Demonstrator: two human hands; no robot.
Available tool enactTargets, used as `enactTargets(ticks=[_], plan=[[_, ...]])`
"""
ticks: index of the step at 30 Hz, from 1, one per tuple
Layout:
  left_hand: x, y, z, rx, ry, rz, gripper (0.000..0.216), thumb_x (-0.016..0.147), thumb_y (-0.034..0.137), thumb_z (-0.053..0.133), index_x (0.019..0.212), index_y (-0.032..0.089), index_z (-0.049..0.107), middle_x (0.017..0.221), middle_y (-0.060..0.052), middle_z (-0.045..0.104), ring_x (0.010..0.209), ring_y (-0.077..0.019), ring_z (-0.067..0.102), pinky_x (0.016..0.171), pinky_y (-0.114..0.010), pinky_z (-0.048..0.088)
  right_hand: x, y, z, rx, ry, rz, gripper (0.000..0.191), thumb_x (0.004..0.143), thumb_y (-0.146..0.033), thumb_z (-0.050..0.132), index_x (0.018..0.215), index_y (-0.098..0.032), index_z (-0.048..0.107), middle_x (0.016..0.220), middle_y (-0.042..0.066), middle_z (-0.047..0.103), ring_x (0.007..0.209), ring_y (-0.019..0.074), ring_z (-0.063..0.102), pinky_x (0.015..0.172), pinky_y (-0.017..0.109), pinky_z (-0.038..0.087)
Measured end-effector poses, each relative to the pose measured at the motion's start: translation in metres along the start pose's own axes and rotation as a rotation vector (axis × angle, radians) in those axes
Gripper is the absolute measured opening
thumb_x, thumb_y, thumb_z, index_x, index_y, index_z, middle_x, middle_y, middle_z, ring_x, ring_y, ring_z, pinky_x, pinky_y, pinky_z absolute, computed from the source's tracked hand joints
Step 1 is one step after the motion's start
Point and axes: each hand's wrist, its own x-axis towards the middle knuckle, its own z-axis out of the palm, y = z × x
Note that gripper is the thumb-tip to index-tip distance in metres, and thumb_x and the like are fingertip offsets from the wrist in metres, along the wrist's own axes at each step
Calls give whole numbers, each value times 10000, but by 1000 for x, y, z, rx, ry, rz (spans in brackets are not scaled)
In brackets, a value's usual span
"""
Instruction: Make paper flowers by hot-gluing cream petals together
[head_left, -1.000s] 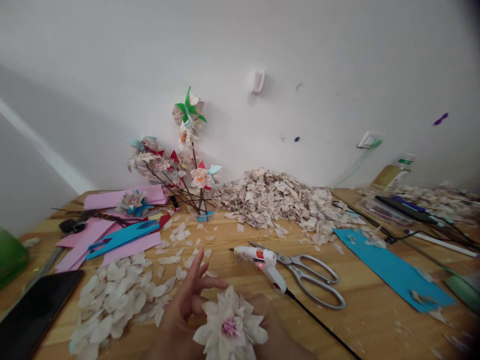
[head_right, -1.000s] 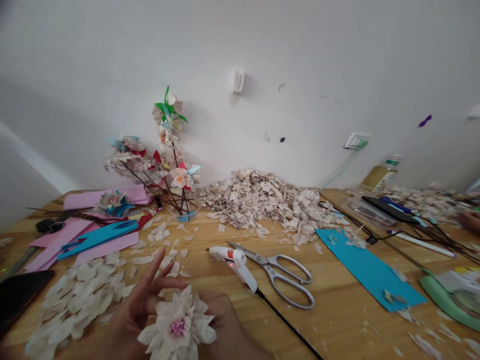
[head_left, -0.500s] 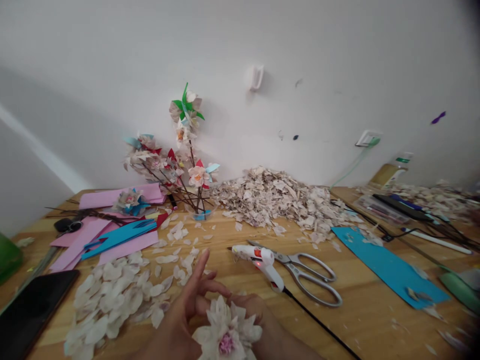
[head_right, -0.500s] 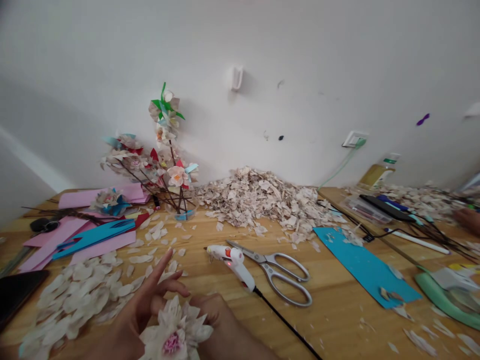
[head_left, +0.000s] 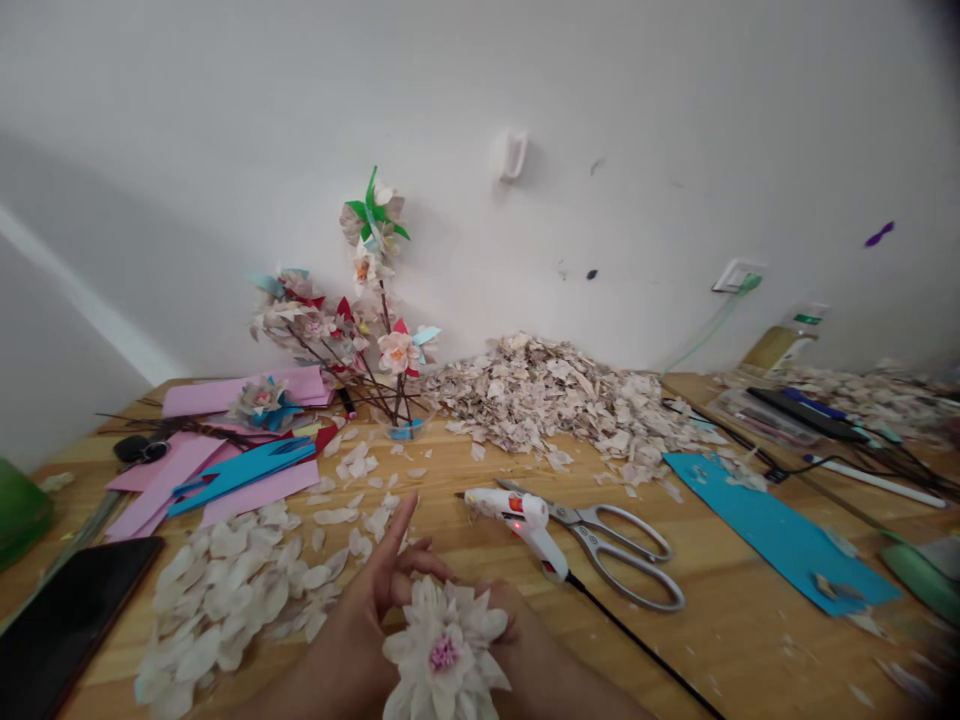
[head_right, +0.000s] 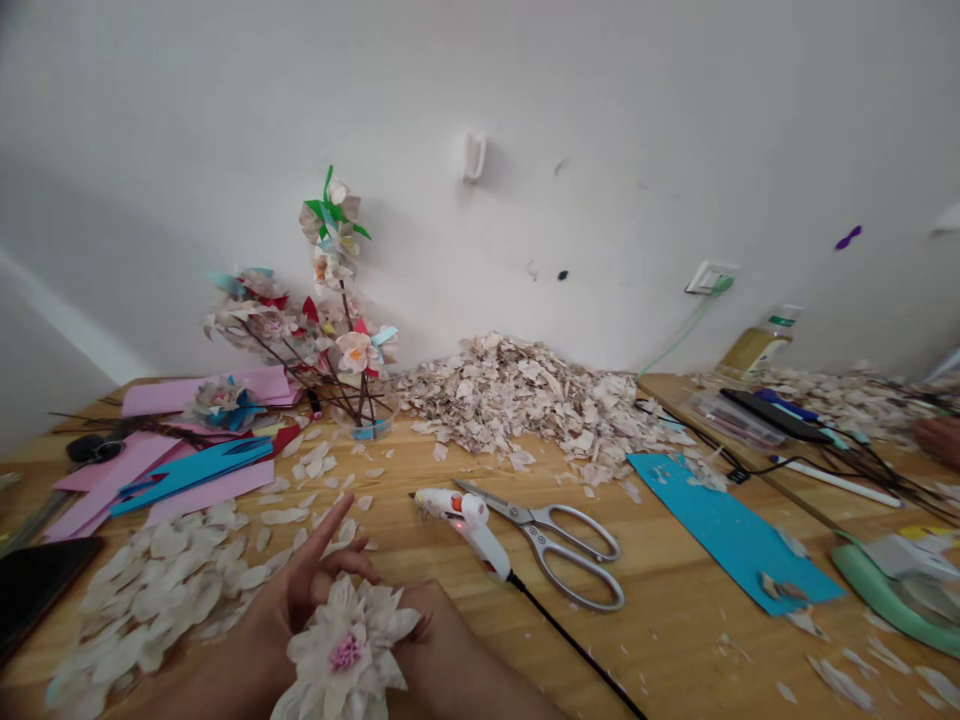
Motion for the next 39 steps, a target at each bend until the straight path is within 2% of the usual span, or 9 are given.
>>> enactTargets(ticks=[6, 11, 15, 17, 19, 21, 25, 31, 39], plan=[[-3, 6, 2, 93, 70, 0, 1069, 625, 288, 750, 1430, 217, 51, 548, 56, 595, 1012, -237, 601, 1071, -470, 203, 1, 8, -1, 73, 61, 3, 350, 715, -437, 615, 489, -201, 491, 535, -47, 409, 481, 105, 347, 463, 232, 335], [-6, 7, 0, 69, 68, -18, 1077, 652, 294, 734, 1416, 326, -25, 1150, -107, 611, 1182, -273, 491, 986, -440, 357, 4, 12, -3, 27, 178, -70, 338, 689, -384, 658, 448, -187, 526, 485, -51, 433, 476, 108, 386, 462, 227, 331], [2, 19, -13, 288, 4, 94, 1026, 723, 184, 664, 1400, 358, -87, 1314, -91, 515, 1297, -222, 349, 1050, -441, 253, 5, 14, -8, -35, 280, -125, 283, 666, -356, 686, 459, -188, 591, 475, -38, 501, 480, 121, 441, 480, 234, 352], [8, 30, -21, 309, 76, 88, 874, 764, 206, 611, 1417, 330, 44, 1352, -91, 483, 1297, -216, 349, 1070, -443, 201, 5, 15, -10, -55, 310, -142, 265, 670, -367, 681, 475, -198, 617, 482, -26, 543, 484, 135, 475, 488, 242, 377], [15, 40, -31, 268, 252, 90, 680, 757, 261, 610, 1363, 276, 301, 1292, -89, 542, 1258, -225, 404, 1079, -439, 178, 5, 15, -10, -70, 330, -152, 255, 682, -378, 666, 496, -206, 638, 496, -16, 581, 493, 149, 507, 502, 250, 404], [20, 47, -42, 182, 430, 10, 393, 683, 300, 680, 1056, 230, 577, 1088, -60, 650, 1101, -227, 547, 991, -387, 359, 5, 14, -9, -88, 347, -149, 247, 702, -367, 646, 513, -207, 653, 511, -10, 607, 511, 159, 534, 515, 253, 422], [19, 46, -62, 161, 628, -13, 297, 609, 370, 723, 636, 220, 468, 662, 66, 576, 659, -113, 597, 642, -209, 491, 4, 13, -10, -141, 370, -116, 209, 741, -297, 597, 578, -198, 684, 557, -3, 653, 544, 169, 572, 541, 257, 452], [5, 32, -58, 163, 620, -180, 304, 580, 409, 724, 666, 205, 516, 472, 100, 510, 309, -49, 367, 293, -153, 300, 0, 11, -11, -243, 394, -89, 179, 710, -213, 563, 573, -202, 678, 575, 2, 663, 567, 183, 589, 552, 258, 468], [2, 27, -35, 211, 514, -269, 347, 566, 513, 691, 536, 184, 585, 428, 64, 470, 362, -81, 369, 302, -172, 273, -3, 19, -11, -397, 349, -73, 250, 787, -273, 484, 704, -180, 700, 686, 44, 691, 638, 194, 610, 613, 264, 472]])
